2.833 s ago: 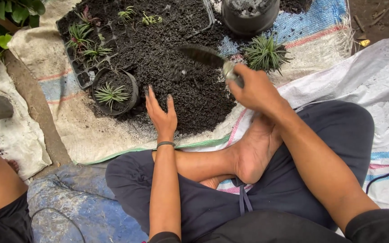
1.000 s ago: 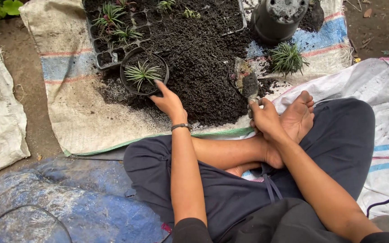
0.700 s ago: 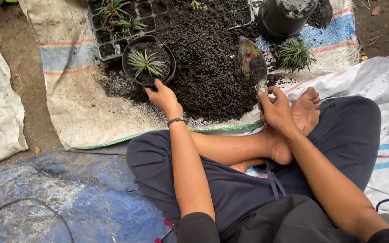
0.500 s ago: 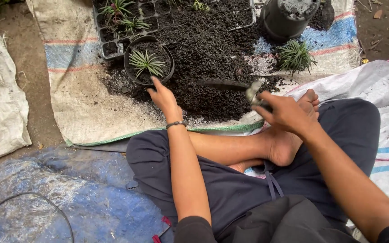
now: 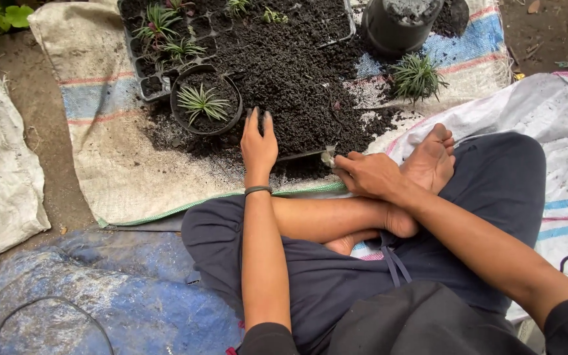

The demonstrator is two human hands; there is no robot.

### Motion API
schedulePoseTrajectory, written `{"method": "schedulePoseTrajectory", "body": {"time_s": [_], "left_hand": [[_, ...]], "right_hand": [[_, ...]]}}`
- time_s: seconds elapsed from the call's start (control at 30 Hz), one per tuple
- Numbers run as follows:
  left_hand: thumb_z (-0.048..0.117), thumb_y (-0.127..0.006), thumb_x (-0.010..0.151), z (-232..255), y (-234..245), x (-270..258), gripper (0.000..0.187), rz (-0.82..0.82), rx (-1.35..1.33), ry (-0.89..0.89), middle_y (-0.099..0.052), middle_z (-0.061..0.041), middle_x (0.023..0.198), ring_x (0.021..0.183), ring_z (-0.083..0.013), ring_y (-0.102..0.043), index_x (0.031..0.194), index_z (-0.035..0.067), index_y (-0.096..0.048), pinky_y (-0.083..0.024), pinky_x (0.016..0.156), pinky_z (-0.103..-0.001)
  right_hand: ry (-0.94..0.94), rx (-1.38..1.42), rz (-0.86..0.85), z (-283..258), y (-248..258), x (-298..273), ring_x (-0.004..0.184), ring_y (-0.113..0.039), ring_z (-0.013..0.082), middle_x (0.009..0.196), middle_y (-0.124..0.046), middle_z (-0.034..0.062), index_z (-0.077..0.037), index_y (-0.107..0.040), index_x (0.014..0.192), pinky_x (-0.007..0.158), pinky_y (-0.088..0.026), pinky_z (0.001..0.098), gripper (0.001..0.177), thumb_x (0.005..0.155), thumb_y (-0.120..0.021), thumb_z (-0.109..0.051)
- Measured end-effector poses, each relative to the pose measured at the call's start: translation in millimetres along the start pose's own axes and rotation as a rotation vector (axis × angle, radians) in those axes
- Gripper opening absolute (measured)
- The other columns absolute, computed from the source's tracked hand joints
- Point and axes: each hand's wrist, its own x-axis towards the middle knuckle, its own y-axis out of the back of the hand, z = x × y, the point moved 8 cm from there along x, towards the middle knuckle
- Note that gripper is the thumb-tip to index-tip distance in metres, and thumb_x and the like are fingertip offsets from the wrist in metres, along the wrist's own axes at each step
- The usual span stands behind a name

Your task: A person sitting on the ground uses a hand trowel to fill small plastic pots and a seedling tray with soil, firming it down with their hands.

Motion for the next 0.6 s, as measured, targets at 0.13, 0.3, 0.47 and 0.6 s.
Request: {"method": "schedulePoseTrajectory", "body": {"time_s": [0.13, 0.3, 0.47, 0.6], "left_hand": [[0.041, -0.038, 0.111, 8.1, -3.1, 1.2, 0.061, -0.007, -0.020, -0.042, -0.036, -0.029, 0.158, 0.152, -0.0408, -0.024, 0.154, -0.001, -0.037, -0.022, 0.123, -0.055], [0.044, -0.037, 0.111, 0.2, -9.7, 7.1, 0.062, -0.017, -0.059, -0.099, -0.037, -0.028, 0.158, 0.152, -0.0395, -0.025, 0.155, 0.000, -0.036, -0.023, 0.124, -0.054], [0.053, -0.037, 0.109, -20.1, -15.0, 20.4, 0.065, 0.003, -0.046, -0.070, -0.035, -0.025, 0.160, 0.152, -0.0402, -0.023, 0.156, 0.008, -0.039, -0.024, 0.123, -0.055], [0.056, -0.035, 0.109, -21.6, -17.7, 24.3, 0.067, 0.007, -0.023, -0.069, -0.027, -0.030, 0.162, 0.152, -0.0482, -0.014, 0.158, 0.011, -0.037, -0.019, 0.120, -0.064]], "right_hand": [[-0.042, 0.037, -0.013, 9.1, 21.5, -1.7, 0.066, -0.076, 0.0297, 0.082, -0.068, 0.0048, -0.026, -0.059, 0.109, 0.062, -0.064, 0.0433, 0.012, 0.102, -0.053, -0.034], [-0.062, 0.224, -0.031, 17.0, 58.0, -6.1, 0.074, -0.077, 0.0386, 0.086, -0.071, 0.0160, -0.018, -0.059, 0.107, 0.066, -0.065, 0.0498, 0.014, 0.103, -0.058, -0.031], [-0.008, 0.185, -0.015, 61.6, 79.7, -30.9, 0.073, -0.074, 0.0399, 0.082, -0.071, 0.0126, -0.020, -0.062, 0.105, 0.067, -0.062, 0.0499, 0.017, 0.098, -0.063, -0.035], [0.095, -0.087, -0.075, 87.5, 70.4, -30.6, 0.074, -0.070, 0.0397, 0.084, -0.070, 0.0056, -0.029, -0.060, 0.107, 0.068, -0.061, 0.0527, 0.024, 0.093, -0.061, -0.048]]}}
